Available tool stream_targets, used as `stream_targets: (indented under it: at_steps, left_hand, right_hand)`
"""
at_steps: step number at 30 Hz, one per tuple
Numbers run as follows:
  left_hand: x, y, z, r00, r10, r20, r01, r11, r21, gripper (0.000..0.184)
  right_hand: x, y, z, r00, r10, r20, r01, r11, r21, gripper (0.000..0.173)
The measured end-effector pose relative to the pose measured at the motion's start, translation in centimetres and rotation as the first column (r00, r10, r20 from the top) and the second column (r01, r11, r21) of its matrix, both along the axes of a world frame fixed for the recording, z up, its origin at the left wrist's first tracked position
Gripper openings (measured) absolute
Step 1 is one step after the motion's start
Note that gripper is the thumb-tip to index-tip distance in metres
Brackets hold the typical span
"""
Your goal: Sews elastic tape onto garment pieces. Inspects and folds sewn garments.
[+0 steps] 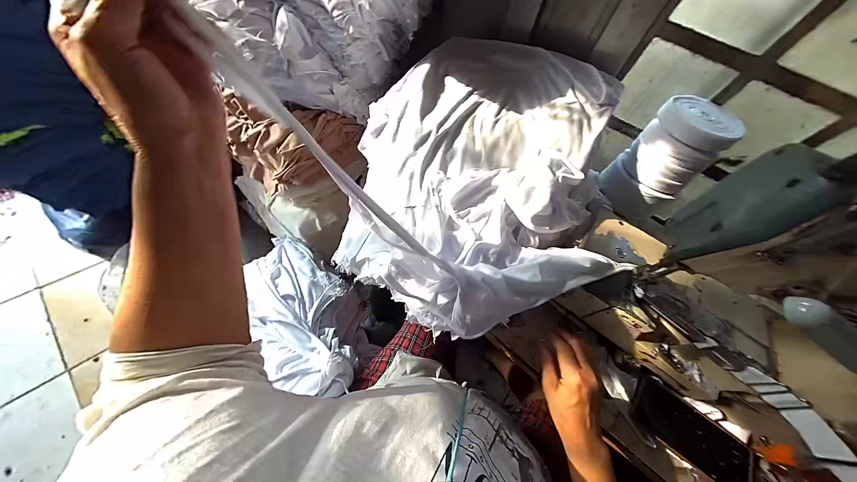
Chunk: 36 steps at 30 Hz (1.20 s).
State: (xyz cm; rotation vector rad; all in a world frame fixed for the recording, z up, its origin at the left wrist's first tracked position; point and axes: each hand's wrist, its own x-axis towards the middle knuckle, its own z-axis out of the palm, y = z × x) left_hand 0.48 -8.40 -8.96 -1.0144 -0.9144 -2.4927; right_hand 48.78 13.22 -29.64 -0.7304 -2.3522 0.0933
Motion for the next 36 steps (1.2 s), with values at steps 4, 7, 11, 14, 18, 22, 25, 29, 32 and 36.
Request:
stream_targets:
  at_steps: [4, 7, 11, 14, 18, 22, 25, 29, 32, 36]
  left_hand:
    - [0.7, -6.2, -4.9, 0.878, 0.429, 0.212, -0.317, 0.854, -0.413, 0.012]
    - [0.5, -9.4, -10.3, 0.839, 0.544, -0.003, -0.257, 0.39, -0.884, 0.029]
    - [5.6, -7.6, -13.5, 0.89, 0.335, -0.309, -0.35, 0.067, -0.934, 0.033]
    - [12.0, -4.4, -14.9, 0.894, 0.133, -0.428, -0.447, 0.346, -0.825, 0.024]
    - [19.0, -0.6, -17.4, 0.761, -0.075, -0.644, -0.442, 0.666, -0.601, 0.018]
    - [20.2, 1.2, -20.7, 0.625, -0.059, -0.778, -0.59, 0.616, -0.521, 0.02]
    - [19.7, 2.2, -21.8, 0.619, -0.041, -0.785, -0.684, 0.464, -0.563, 0.025]
    - [19.0, 3.6, -21.4, 0.696, -0.01, -0.718, -0.625, 0.482, -0.614, 0.023]
    - [18.4, 2.6, -20.7, 0.743, -0.031, -0.668, -0.557, 0.526, -0.643, 0.022]
    - [18.4, 0.4, -21.3, 0.776, -0.095, -0.623, -0.484, 0.544, -0.686, 0.02]
  right_hand:
    - [2.1, 0.6, -0.9, 0.97, -0.161, 0.184, 0.175, 0.982, -0.066, 0.035]
    - [1.9, 1.0, -1.4, 0.952, -0.208, 0.223, 0.212, 0.977, 0.005, 0.028]
    - [1.6, 1.7, -0.3, 0.938, -0.23, 0.261, 0.258, 0.963, -0.077, 0.024]
    - [1.7, 2.2, 0.1, 0.94, -0.231, 0.25, 0.272, 0.951, -0.145, 0.021]
    - [2.2, 2.1, -0.2, 0.982, -0.185, -0.042, 0.183, 0.981, -0.061, 0.022]
    - [0.9, -0.6, 1.8, 0.944, -0.086, -0.32, -0.006, 0.962, -0.274, 0.03]
    - [-1.2, -3.3, 3.0, 0.911, 0.234, -0.34, -0.373, 0.819, -0.437, 0.028]
    - [-7.1, -5.4, 3.5, 0.764, 0.63, -0.138, -0.634, 0.695, -0.34, 0.03]
    - [-11.4, -4.3, 5.2, 0.742, 0.67, 0.021, -0.656, 0.732, -0.184, 0.035]
    - [-14.6, 0.0, 6.3, 0.798, 0.587, -0.135, -0.6, 0.758, -0.254, 0.03]
